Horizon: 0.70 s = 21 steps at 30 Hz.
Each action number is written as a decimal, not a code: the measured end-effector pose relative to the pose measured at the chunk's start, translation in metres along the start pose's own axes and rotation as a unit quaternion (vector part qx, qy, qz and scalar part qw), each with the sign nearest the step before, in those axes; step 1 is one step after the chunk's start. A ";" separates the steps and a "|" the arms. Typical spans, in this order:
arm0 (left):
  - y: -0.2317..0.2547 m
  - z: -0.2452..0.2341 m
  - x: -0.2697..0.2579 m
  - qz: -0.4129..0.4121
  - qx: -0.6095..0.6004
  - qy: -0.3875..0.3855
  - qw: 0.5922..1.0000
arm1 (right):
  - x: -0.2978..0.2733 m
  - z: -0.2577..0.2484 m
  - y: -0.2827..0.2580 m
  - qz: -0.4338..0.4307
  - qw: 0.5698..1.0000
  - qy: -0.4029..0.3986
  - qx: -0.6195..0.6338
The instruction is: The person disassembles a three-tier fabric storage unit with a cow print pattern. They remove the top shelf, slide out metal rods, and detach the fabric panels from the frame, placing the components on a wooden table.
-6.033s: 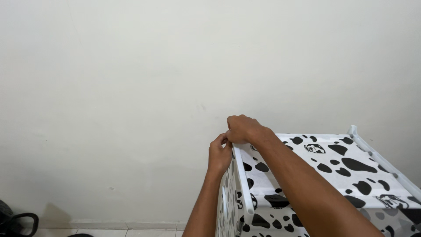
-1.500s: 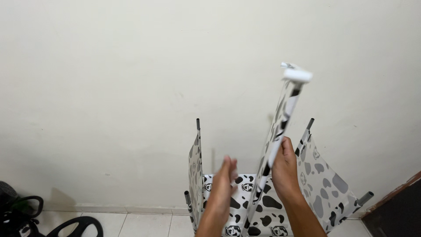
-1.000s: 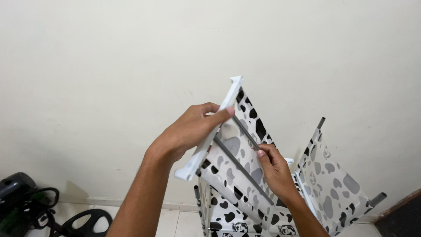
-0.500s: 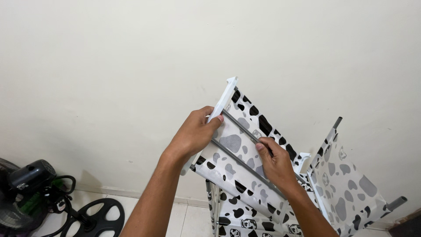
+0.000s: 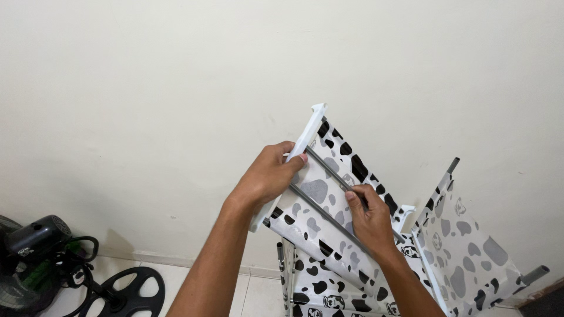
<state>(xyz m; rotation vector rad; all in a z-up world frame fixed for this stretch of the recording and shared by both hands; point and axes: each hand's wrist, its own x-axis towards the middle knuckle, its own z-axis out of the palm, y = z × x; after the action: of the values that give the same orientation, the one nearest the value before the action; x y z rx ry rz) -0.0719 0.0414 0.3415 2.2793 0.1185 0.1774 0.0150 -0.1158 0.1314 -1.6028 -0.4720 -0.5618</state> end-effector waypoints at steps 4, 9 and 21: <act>0.000 0.005 0.004 -0.001 0.010 -0.004 1.000 | -0.005 0.003 0.004 0.020 1.000 -0.004 0.000; 0.001 0.008 0.007 0.017 0.002 -0.007 1.000 | -0.007 0.006 0.009 -0.009 0.999 0.038 -0.015; 0.025 0.015 -0.009 0.019 0.071 -0.005 0.997 | -0.018 0.001 0.012 0.026 0.999 0.044 0.015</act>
<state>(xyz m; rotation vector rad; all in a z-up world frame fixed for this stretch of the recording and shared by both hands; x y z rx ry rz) -0.0777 0.0126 0.3501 2.4239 0.0861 0.1823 0.0081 -0.1153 0.1114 -1.5504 -0.3706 -0.5797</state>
